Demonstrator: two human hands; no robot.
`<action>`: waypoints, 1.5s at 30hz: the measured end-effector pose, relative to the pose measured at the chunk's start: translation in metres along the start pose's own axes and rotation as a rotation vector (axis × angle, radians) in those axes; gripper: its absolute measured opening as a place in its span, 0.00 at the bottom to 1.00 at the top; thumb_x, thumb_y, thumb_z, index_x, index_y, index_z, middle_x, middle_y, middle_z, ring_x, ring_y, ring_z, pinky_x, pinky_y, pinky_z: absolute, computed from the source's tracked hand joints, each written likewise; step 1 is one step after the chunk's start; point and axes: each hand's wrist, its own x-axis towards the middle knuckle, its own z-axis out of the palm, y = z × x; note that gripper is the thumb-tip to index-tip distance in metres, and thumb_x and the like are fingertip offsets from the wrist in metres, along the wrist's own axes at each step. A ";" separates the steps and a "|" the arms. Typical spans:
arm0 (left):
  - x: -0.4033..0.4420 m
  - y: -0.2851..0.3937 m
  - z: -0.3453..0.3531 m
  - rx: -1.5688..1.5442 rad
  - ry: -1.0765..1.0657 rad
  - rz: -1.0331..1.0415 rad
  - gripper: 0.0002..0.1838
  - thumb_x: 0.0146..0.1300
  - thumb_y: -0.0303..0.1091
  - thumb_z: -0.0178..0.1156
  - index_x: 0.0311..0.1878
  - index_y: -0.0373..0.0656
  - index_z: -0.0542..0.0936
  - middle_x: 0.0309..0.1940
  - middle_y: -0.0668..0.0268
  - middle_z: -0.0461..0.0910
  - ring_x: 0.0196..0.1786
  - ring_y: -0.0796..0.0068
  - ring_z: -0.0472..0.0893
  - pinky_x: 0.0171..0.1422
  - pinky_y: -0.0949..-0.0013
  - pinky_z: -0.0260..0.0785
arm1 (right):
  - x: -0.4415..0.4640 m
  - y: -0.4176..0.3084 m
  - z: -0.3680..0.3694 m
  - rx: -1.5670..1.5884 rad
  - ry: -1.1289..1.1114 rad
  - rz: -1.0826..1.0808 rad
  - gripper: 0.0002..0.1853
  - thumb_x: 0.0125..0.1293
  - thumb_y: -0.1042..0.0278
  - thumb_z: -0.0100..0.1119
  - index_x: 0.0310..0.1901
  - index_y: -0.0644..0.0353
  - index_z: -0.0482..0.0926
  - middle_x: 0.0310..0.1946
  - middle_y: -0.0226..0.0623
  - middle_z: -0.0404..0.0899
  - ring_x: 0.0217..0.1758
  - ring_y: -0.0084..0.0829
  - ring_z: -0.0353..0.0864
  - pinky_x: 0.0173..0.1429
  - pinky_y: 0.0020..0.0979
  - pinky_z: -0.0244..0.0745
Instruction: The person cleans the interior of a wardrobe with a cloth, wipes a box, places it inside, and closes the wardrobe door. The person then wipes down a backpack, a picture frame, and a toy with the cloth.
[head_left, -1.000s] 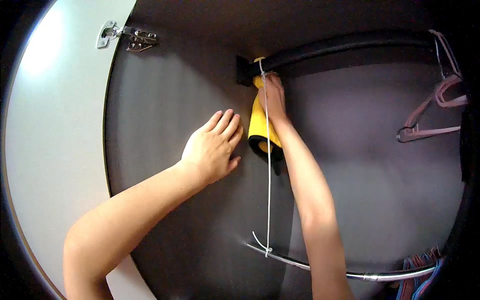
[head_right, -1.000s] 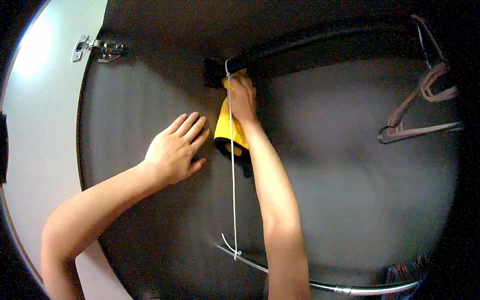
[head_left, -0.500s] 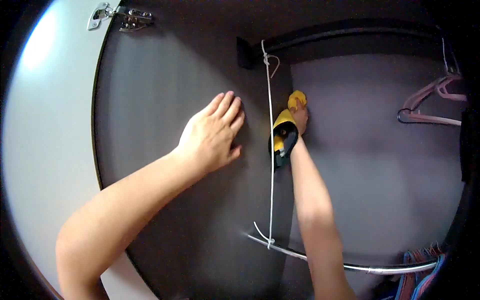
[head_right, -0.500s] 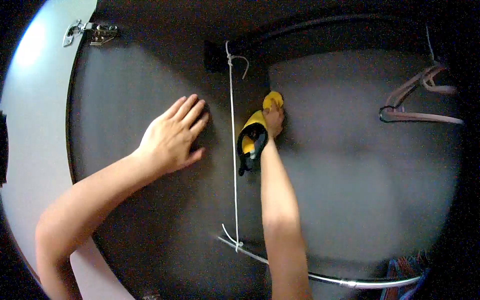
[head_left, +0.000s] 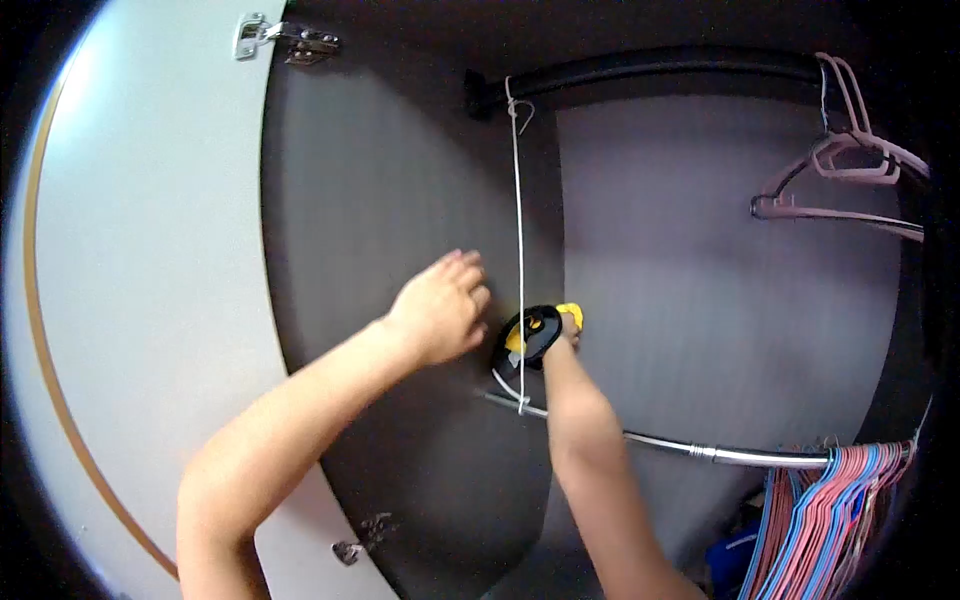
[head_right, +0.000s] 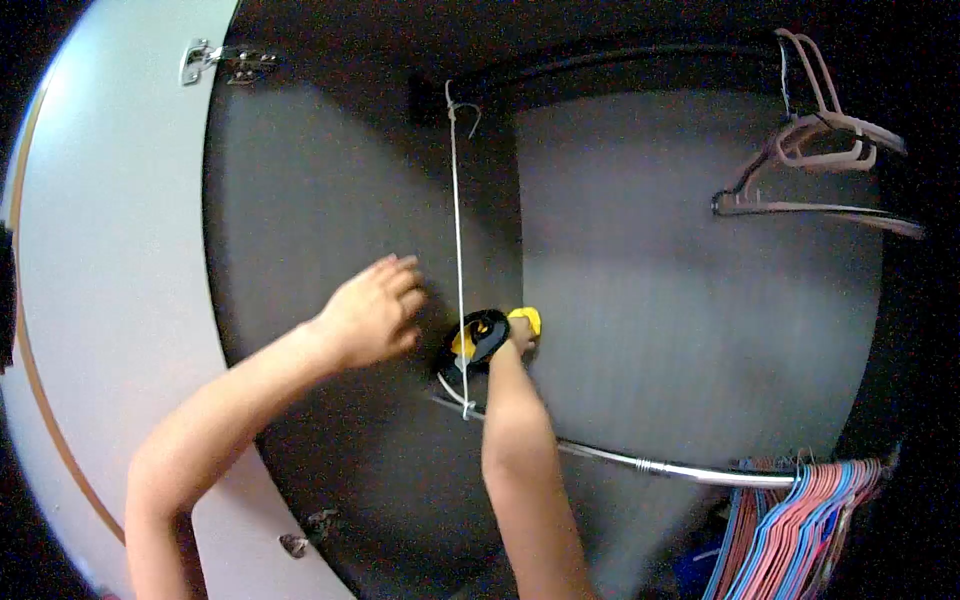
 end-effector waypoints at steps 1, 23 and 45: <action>-0.014 0.015 -0.001 -0.058 0.014 0.025 0.26 0.61 0.47 0.60 0.55 0.37 0.77 0.60 0.52 0.72 0.72 0.54 0.63 0.79 0.55 0.51 | -0.005 0.002 -0.013 0.037 -0.127 0.073 0.24 0.61 0.66 0.57 0.61 0.48 0.74 0.53 0.48 0.78 0.55 0.50 0.78 0.60 0.47 0.74; -0.078 0.133 0.080 -0.252 -0.078 -0.270 0.34 0.63 0.47 0.58 0.70 0.41 0.65 0.70 0.56 0.63 0.76 0.56 0.55 0.80 0.53 0.43 | -0.258 0.191 -0.178 -0.093 -0.094 -0.992 0.32 0.49 0.85 0.51 0.61 0.59 0.76 0.58 0.51 0.71 0.61 0.51 0.71 0.66 0.44 0.67; -0.071 0.147 0.090 -0.288 -0.241 -0.401 0.38 0.59 0.47 0.64 0.73 0.65 0.63 0.75 0.64 0.57 0.80 0.56 0.47 0.81 0.45 0.35 | -0.036 0.019 0.001 0.084 0.008 -1.077 0.34 0.66 0.61 0.52 0.74 0.42 0.58 0.75 0.51 0.50 0.77 0.51 0.51 0.74 0.56 0.43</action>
